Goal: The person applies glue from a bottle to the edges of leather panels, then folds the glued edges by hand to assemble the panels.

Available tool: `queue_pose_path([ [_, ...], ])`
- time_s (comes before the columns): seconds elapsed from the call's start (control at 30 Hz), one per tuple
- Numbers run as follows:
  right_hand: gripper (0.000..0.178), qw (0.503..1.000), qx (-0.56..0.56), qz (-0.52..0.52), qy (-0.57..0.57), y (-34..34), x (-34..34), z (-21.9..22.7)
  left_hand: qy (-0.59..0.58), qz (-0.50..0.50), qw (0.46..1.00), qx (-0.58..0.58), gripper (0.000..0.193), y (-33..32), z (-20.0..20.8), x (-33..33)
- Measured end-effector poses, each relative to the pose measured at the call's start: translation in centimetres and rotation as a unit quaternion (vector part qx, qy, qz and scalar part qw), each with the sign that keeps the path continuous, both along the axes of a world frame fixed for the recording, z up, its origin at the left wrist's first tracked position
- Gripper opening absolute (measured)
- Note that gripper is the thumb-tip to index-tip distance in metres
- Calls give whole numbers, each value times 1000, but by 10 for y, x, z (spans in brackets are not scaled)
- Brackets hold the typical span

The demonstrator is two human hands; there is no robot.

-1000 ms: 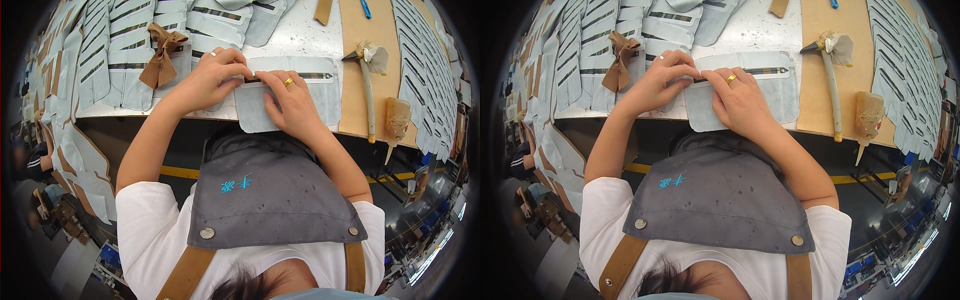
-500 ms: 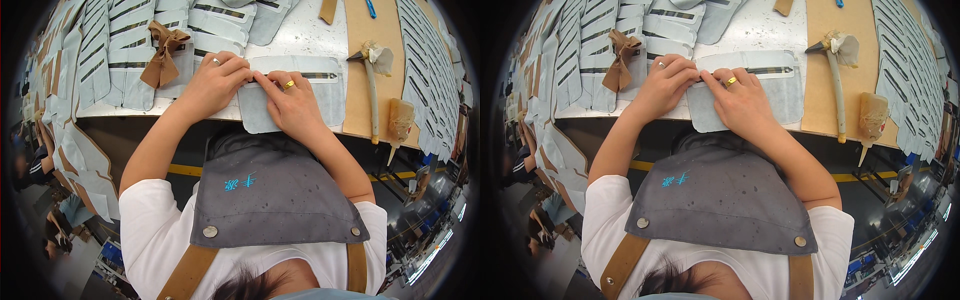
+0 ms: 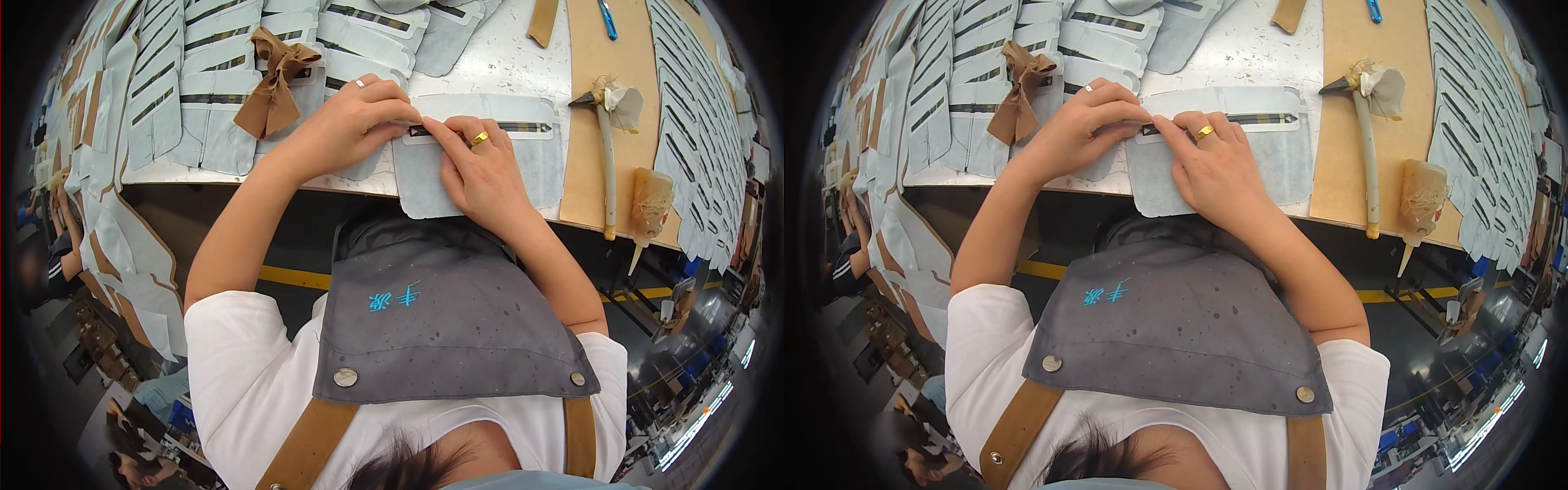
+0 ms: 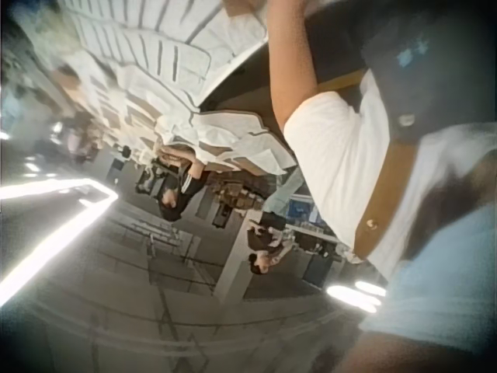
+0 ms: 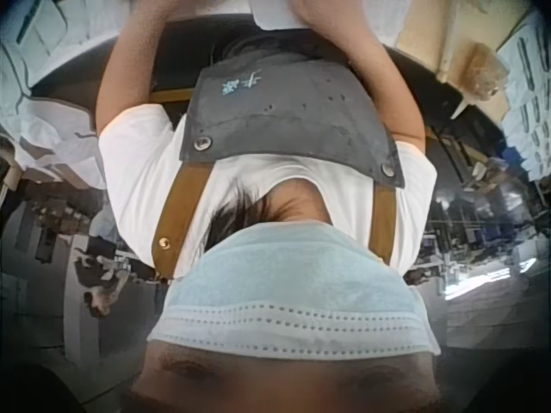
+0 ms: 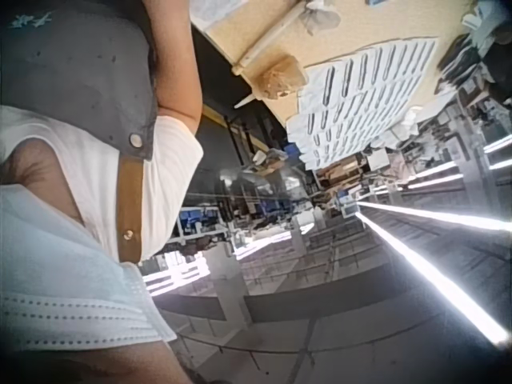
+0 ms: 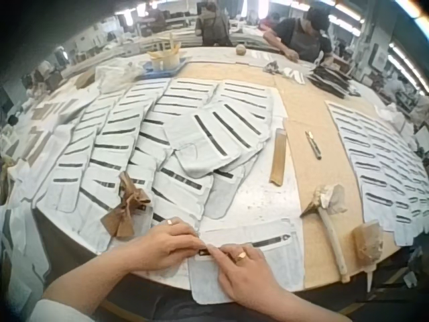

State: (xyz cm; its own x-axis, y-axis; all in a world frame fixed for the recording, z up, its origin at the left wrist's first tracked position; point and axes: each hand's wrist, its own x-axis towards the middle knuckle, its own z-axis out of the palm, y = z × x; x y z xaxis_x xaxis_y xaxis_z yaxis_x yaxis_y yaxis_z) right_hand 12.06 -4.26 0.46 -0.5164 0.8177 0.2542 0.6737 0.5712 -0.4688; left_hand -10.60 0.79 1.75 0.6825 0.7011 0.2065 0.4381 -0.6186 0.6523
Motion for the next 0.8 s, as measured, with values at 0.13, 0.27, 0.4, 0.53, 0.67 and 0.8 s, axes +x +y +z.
queue_pose_path([
  [0.13, 42, 998, -35, -22, 47, 2, -2, 2, 3, -27, 1000, -15, 21, 8, 0, -2],
  [0.27, 43, 999, -23, -10, 30, 2, 0, 2, 4, -49, 999, 20, 19, 10, -5, -1],
  [0.4, 45, 1000, -5, -2, 18, 2, -1, 1, 6, -49, 992, 117, 19, 7, -12, 4],
  [0.53, 47, 1000, 21, -4, -8, 1, -2, 1, 49, -53, 986, 147, 19, 4, -10, 6],
  [0.67, 47, 1000, 27, -5, -6, 0, -3, 1, 88, -30, 984, 154, 17, -4, -9, 7],
  [0.8, 47, 1000, 22, -4, -5, 0, -3, 2, 90, 8, 982, 167, 18, -14, -10, 6],
])
